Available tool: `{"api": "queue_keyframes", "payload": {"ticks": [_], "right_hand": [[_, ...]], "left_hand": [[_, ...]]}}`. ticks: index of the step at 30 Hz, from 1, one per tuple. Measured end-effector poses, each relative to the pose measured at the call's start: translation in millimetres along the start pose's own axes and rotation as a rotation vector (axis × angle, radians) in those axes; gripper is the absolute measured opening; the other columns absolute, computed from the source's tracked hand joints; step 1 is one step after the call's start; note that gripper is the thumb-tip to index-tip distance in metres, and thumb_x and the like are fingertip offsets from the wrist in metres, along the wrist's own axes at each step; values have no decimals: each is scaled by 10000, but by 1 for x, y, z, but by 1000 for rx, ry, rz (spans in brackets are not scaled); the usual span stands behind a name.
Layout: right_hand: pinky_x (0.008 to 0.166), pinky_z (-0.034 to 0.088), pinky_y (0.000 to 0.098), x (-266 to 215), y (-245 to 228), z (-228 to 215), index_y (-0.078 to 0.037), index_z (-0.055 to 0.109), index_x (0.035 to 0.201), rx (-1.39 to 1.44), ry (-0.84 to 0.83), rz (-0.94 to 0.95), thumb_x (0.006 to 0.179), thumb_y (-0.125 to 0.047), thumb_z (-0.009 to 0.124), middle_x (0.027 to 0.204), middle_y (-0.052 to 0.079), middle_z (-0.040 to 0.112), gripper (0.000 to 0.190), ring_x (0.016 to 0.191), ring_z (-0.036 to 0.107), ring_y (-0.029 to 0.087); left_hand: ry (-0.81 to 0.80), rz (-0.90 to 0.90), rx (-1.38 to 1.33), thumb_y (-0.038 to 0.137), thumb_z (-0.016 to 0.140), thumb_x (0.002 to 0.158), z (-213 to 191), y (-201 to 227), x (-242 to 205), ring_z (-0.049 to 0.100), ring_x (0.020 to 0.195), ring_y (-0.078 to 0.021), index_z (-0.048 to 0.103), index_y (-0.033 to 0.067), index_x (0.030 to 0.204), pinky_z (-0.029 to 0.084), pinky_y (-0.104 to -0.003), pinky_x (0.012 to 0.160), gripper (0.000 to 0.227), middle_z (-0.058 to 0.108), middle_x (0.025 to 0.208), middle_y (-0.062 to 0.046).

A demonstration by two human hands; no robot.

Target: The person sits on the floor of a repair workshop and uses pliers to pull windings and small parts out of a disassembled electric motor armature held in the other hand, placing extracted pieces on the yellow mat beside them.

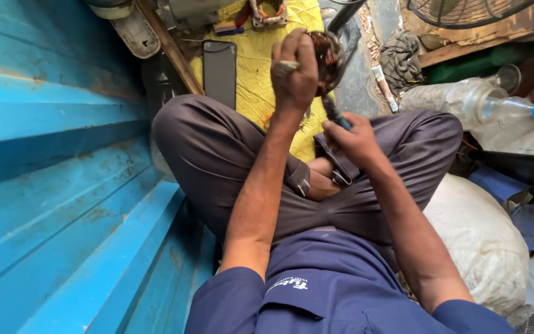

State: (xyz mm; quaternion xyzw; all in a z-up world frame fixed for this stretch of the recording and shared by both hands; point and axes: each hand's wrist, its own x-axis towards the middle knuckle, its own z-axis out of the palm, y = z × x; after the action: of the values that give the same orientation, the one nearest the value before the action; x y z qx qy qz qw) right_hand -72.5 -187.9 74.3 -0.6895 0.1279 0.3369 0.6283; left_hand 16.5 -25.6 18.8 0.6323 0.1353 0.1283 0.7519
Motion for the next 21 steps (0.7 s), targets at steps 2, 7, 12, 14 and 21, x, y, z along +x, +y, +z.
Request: {"api": "queue_keyframes", "payload": {"ticks": [2, 7, 12, 14, 21], "right_hand": [[550, 441, 382, 34, 32, -7, -30, 616, 855, -375, 156, -145, 936, -203, 661, 745, 140, 605, 197, 651, 565, 257], [659, 492, 532, 58, 42, 1, -1, 664, 857, -1028, 417, -421, 830, -114, 676, 821, 271, 665, 117, 780, 639, 468], [697, 521, 523, 50, 6, 10, 10, 661, 840, -856, 373, -264, 880, -215, 711, 766, 265, 660, 234, 752, 678, 456], [684, 517, 529, 52, 1, 6, 11, 660, 837, -730, 336, -151, 891, -248, 714, 756, 261, 657, 270, 746, 673, 463], [727, 524, 548, 71, 39, -6, 17, 715, 878, -960, 438, -276, 888, -264, 709, 830, 293, 669, 282, 815, 661, 487]], "left_hand": [[16, 320, 443, 357, 432, 1130, -3, 22, -8, 625, 982, -314, 601, 97, 1193, 552, -462, 864, 316, 669, 1119, -131], [-70, 344, 1092, 427, 608, 931, -3, 37, -7, 557, 976, -369, 602, 74, 1171, 504, -521, 738, 427, 538, 1122, -228], [66, -52, 730, 447, 574, 968, -15, 28, 6, 634, 915, -307, 566, 118, 1270, 558, -451, 741, 447, 510, 1113, -187], [150, 28, 680, 450, 584, 984, -15, 19, 10, 637, 905, -291, 601, 120, 1255, 553, -431, 756, 427, 535, 1086, -166], [243, -8, -185, 440, 531, 1074, -26, -28, 30, 495, 758, -124, 684, 22, 1187, 447, -319, 662, 459, 553, 851, 9]]}}
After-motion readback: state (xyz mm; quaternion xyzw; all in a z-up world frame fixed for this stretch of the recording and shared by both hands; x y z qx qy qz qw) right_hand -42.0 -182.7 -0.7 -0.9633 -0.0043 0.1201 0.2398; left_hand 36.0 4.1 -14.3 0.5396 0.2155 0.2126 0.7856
